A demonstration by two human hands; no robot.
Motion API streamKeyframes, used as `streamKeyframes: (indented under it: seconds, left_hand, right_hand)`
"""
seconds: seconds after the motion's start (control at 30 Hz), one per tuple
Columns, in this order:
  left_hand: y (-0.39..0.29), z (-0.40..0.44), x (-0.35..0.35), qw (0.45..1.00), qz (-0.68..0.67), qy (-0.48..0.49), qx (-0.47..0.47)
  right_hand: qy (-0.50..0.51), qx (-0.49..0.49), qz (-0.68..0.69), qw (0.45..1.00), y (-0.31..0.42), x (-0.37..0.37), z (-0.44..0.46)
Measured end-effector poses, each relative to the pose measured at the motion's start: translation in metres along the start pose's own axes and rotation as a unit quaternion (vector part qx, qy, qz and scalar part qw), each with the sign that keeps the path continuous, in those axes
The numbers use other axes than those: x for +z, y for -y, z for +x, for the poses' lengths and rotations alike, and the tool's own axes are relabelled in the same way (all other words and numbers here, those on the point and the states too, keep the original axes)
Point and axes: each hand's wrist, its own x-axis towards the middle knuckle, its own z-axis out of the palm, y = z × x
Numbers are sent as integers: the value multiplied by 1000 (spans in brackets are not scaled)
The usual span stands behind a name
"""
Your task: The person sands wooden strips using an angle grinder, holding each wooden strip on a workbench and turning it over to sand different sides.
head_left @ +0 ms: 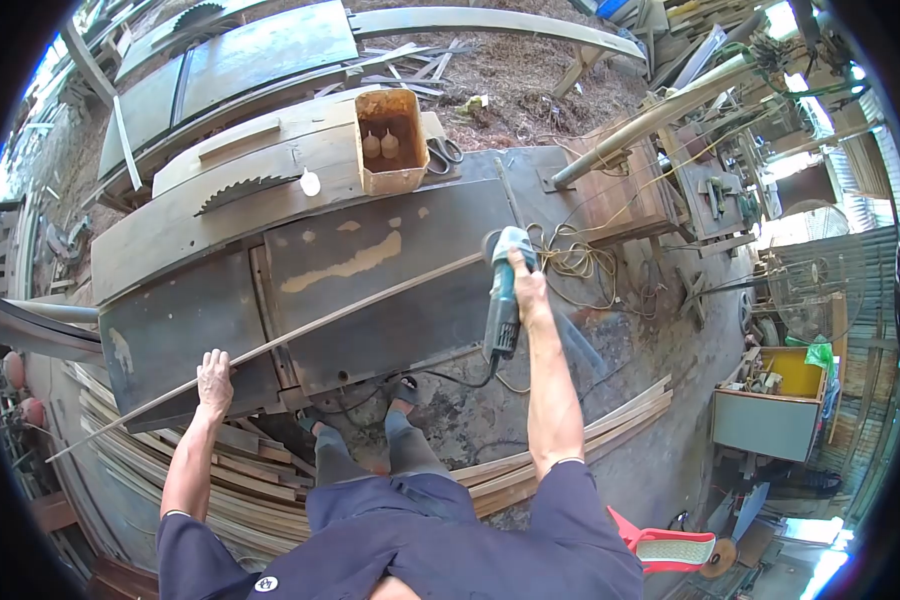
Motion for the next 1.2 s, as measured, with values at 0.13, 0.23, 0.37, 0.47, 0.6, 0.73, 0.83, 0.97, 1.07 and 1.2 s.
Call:
streamKeyframes:
  seconds: [0.13,0.23,0.37,0.47,0.6,0.73,0.83,0.97,1.07,1.2]
  left_hand:
    - [0,-1,-2,1000,-4,-7,9]
    - [1,-3,1,999,18,-26,29]
    - [0,-7,7,996,41,-56,48]
    - [-5,-18,4,995,59,-50,59]
    - [-2,-27,18,993,63,-83,60]
    - [-2,-32,15,987,-96,-117,49]
    - [-2,-31,15,984,-116,-124,47]
    - [-4,-30,16,987,-89,-129,40]
    - [-8,-31,11,986,-96,-132,26]
    - [-8,-31,15,986,-89,-142,18]
  right_hand:
    - [-4,-12,48,999,-2,-15,-3]
    - [-9,-6,60,998,-15,-3,-38]
    - [19,-80,-63,995,-61,47,-99]
    - [134,-82,-193,968,-70,108,-162]
    - [315,-20,-248,916,-70,194,-229]
    - [388,-1,-272,881,-84,244,-254]
    - [362,-10,-304,881,-89,247,-255]
    - [289,-11,-335,897,-66,197,-229]
    - [200,-39,-304,931,-69,142,-184]
    - [126,-39,-109,985,-64,63,-106]
